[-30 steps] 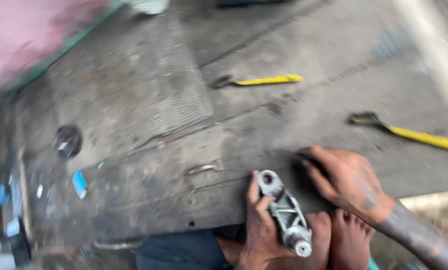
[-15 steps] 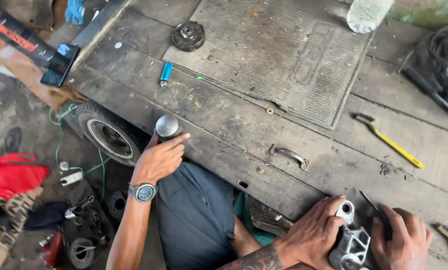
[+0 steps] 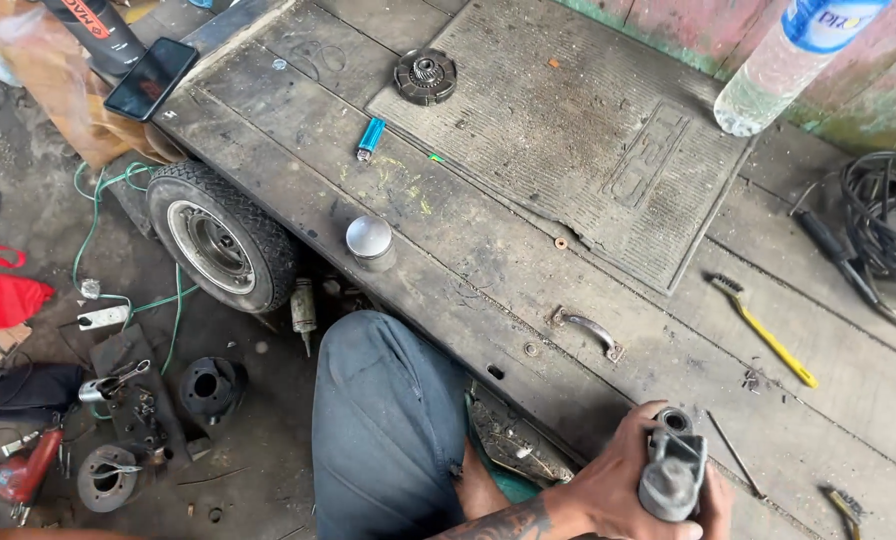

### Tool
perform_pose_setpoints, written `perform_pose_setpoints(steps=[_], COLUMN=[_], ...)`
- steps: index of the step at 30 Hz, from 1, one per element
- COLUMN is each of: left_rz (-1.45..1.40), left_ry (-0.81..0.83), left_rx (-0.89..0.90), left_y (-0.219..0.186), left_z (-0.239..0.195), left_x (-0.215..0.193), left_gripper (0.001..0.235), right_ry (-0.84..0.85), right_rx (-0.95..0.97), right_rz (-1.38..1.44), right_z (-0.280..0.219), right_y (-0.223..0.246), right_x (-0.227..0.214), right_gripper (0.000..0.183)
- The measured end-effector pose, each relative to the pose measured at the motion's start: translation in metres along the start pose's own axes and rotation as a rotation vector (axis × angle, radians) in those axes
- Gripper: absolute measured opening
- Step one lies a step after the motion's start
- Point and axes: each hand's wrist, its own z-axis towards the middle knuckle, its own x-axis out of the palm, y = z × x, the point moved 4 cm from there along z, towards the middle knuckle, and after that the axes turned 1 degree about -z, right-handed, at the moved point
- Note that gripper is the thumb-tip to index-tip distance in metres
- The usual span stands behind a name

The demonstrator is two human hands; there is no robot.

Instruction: The person is cleaning debris from small holes in a metal engine component using a thin metal rod and then cleans a piston.

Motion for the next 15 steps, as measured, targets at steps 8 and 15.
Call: perform_pose_setpoints(steps=[8, 15], left_rz=[-0.216, 0.223], left_ry=[0.106, -0.231], left_rx=[-0.289, 0.14], left_y=[-0.059, -0.059], left_z=[0.016, 0.043], left_x=[-0.047, -0.119], left_gripper=[0.13, 0.061], right_ry=[0.465, 0.816], right_rx=[0.191, -0.014], right_rz=[0.02, -0.117], right_z=[0.024, 0.094], right_y=[0.144, 0.107], right_x=[0.036, 0.107], right_gripper=[0.112, 0.097])
